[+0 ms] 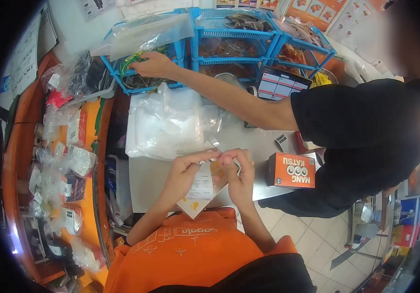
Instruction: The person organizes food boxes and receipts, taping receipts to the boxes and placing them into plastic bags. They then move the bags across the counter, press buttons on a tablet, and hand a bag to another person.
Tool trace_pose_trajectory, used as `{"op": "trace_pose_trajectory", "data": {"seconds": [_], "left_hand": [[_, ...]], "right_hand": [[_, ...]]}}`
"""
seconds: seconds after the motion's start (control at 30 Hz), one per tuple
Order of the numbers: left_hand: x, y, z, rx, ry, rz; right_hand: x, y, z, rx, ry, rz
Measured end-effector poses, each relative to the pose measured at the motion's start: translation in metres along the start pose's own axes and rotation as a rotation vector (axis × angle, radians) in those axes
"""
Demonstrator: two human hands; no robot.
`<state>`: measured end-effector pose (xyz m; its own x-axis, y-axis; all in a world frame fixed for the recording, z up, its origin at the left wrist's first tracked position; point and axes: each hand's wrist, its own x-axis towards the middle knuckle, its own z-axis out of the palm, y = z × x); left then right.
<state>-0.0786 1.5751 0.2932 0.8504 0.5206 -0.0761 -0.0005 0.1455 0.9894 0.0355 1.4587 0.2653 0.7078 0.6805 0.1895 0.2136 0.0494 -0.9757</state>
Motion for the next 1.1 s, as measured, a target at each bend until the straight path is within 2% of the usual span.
{"op": "trace_pose_trajectory", "data": {"seconds": [0.03,0.1,0.17,0.23,0.27,0.3,0.33,0.37,0.4,0.43,0.47,0.53,0.67,0.73,0.77,0.83,0.87,0.93,0.97,1.03,1.1], "left_hand": [[0.001,0.003,-0.003,-0.200,-0.125,-0.189],[0.001,0.013,-0.004,-0.185,-0.132,-0.219],[0.005,0.010,-0.005,-0.169,-0.141,-0.250],[0.012,-0.007,-0.004,0.125,-0.070,0.247],[0.011,-0.004,-0.003,0.125,-0.075,0.247],[0.008,0.002,-0.003,-0.011,-0.064,0.152],[0.006,0.005,-0.003,-0.146,-0.054,0.055],[0.005,0.005,-0.008,-0.147,-0.060,0.053],[0.004,0.005,-0.016,-0.247,-0.196,-0.079],[0.003,0.006,-0.022,-0.346,-0.330,-0.211],[0.002,0.006,-0.023,-0.347,-0.332,-0.211],[0.001,0.007,-0.026,-0.290,-0.441,-0.235],[-0.005,0.006,-0.027,-0.381,-0.477,-0.347],[-0.013,-0.001,-0.034,-0.030,-0.386,-0.327],[-0.021,-0.007,-0.040,-0.032,-0.385,-0.327],[-0.044,-0.017,-0.056,0.234,-0.245,-0.371],[-0.054,-0.015,-0.062,0.276,-0.222,-0.455],[-0.072,-0.010,-0.065,0.316,-0.189,-0.545],[-0.080,-0.009,-0.064,0.395,-0.141,-0.596],[-0.088,-0.001,-0.062,0.475,-0.094,-0.647],[-0.092,0.009,-0.058,0.354,0.024,-0.658]], "right_hand": [[-0.001,-0.006,-0.001,-0.001,0.001,0.002],[0.000,-0.024,-0.002,-0.424,-0.065,-0.154],[0.003,-0.028,-0.005,-0.455,-0.091,-0.209],[0.010,-0.034,-0.014,-0.488,-0.116,-0.265],[0.017,-0.037,-0.025,-0.353,-0.224,-0.264],[0.025,-0.041,-0.033,-0.218,-0.329,-0.263],[0.032,-0.047,-0.040,-0.220,-0.324,-0.261],[0.039,-0.054,-0.045,-0.240,-0.469,-0.321],[0.045,-0.060,-0.048,-0.258,-0.615,-0.381],[0.050,-0.063,-0.048,-0.340,-0.665,-0.391],[0.055,-0.064,-0.047,-0.342,-0.663,-0.390],[0.063,-0.064,-0.045,-0.644,-0.689,-0.385],[0.082,-0.038,-0.046,-0.641,-0.735,-0.366],[0.094,-0.015,-0.047,-0.548,-0.723,-0.274],[0.100,0.003,-0.047,-0.549,-0.724,-0.274],[0.110,0.043,-0.045,-0.464,-0.820,-0.109],[0.107,0.059,-0.044,-0.460,-0.818,-0.110],[0.097,0.085,-0.043,-0.181,-0.936,0.379],[0.098,0.092,-0.043,-0.178,-0.939,0.381],[0.102,0.103,-0.046,-0.473,-1.062,0.325],[0.116,0.138,-0.062,-0.268,-0.503,0.264]]}}
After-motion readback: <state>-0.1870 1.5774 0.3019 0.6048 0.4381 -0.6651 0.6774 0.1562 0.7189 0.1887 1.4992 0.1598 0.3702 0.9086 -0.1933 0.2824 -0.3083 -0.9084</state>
